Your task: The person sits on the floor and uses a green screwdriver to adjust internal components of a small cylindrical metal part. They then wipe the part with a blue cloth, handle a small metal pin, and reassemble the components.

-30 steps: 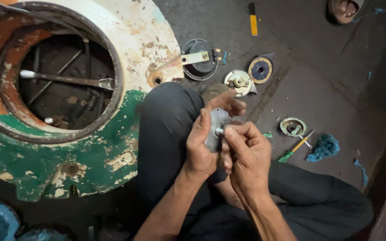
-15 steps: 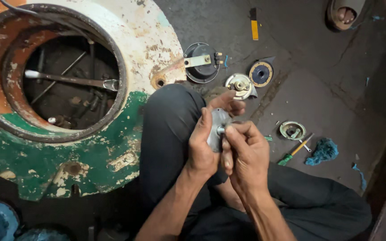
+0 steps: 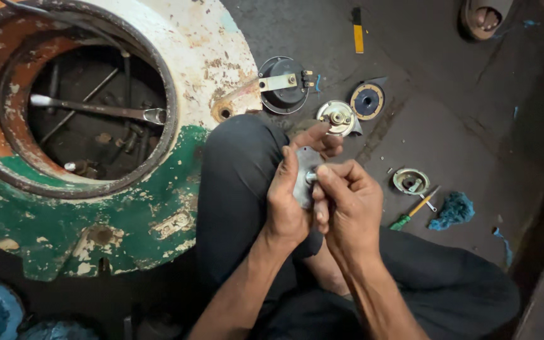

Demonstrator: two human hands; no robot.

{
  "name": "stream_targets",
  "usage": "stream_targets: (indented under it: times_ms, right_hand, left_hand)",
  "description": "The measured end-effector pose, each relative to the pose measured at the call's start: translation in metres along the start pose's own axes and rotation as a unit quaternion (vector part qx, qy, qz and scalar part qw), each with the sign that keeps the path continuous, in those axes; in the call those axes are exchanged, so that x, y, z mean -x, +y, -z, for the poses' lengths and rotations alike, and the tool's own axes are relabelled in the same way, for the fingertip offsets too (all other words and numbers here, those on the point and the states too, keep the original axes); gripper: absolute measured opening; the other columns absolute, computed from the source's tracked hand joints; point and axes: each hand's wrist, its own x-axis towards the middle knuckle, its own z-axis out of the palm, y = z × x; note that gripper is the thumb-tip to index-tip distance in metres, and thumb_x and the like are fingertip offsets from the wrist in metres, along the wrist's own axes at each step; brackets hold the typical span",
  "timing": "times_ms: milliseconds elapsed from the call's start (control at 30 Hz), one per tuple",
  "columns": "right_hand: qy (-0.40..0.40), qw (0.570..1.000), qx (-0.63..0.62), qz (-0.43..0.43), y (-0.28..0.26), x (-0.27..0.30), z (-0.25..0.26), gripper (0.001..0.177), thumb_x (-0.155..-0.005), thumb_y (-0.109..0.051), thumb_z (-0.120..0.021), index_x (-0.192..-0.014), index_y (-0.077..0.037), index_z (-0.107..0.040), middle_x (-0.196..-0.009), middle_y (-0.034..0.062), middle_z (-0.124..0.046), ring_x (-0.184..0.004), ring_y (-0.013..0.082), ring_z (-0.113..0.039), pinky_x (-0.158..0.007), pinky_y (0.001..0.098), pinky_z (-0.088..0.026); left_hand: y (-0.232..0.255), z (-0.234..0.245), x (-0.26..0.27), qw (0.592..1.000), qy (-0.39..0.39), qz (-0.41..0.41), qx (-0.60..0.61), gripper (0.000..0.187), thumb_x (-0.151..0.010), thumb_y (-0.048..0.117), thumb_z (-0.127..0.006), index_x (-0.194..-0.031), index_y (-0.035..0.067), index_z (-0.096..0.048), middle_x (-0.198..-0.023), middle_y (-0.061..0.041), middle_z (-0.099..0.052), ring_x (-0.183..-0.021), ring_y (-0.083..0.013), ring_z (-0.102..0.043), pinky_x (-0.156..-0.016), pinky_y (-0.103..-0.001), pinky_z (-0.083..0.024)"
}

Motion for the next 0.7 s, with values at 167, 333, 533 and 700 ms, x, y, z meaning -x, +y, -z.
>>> stream_targets:
  times_ms: [167,333,533,700]
  right_hand:
    - [0.017,1.0,-0.003,0.0,-0.003,0.003,-0.005,0.013,-0.096,-0.008,-0.066,-0.088,0.0,-0.059,-0.071,0.0075,-0.064,-0.042,0.0113,-0.053,-0.034,0.0247,-0.039]
    - [0.013,1.0,0.009,-0.01,-0.002,0.002,-0.002,0.014,-0.097,-0.009,-0.066,-0.088,0.0,-0.061,-0.07,0.009,-0.064,-0.042,0.0115,-0.053,-0.034,0.0253,-0.04]
    - [0.004,1.0,-0.007,-0.01,-0.001,0.001,0.002,0.013,-0.097,-0.008,-0.067,-0.089,0.0,-0.06,-0.072,0.01,-0.065,-0.043,0.0119,-0.054,-0.035,0.0251,-0.041]
    - [0.018,1.0,0.004,-0.011,-0.004,-0.001,-0.007,0.013,-0.096,-0.008,-0.066,-0.089,0.001,-0.06,-0.07,0.0091,-0.064,-0.043,0.0121,-0.055,-0.035,0.0254,-0.042]
  left_hand:
    - [0.001,0.001,-0.001,0.998,-0.032,-0.009,-0.053,0.069,-0.112,0.055,-0.037,-0.155,0.001,-0.045,-0.14,-0.016,-0.055,-0.13,-0.0218,-0.053,-0.108,-0.032,-0.052]
    - [0.0,0.002,0.0,1.0,-0.012,-0.004,-0.012,0.069,-0.114,0.054,-0.037,-0.155,0.0,-0.043,-0.143,-0.016,-0.054,-0.13,-0.0218,-0.05,-0.1,-0.03,-0.048]
    - [-0.003,0.003,0.001,0.999,-0.004,-0.007,-0.033,0.07,-0.112,0.056,-0.038,-0.154,0.001,-0.043,-0.142,-0.015,-0.053,-0.134,-0.0218,-0.049,-0.102,-0.028,-0.052]
    - [0.006,0.001,-0.003,0.999,-0.009,-0.003,-0.031,0.071,-0.11,0.057,-0.038,-0.154,0.002,-0.043,-0.143,-0.014,-0.053,-0.133,-0.0206,-0.049,-0.103,-0.027,-0.052]
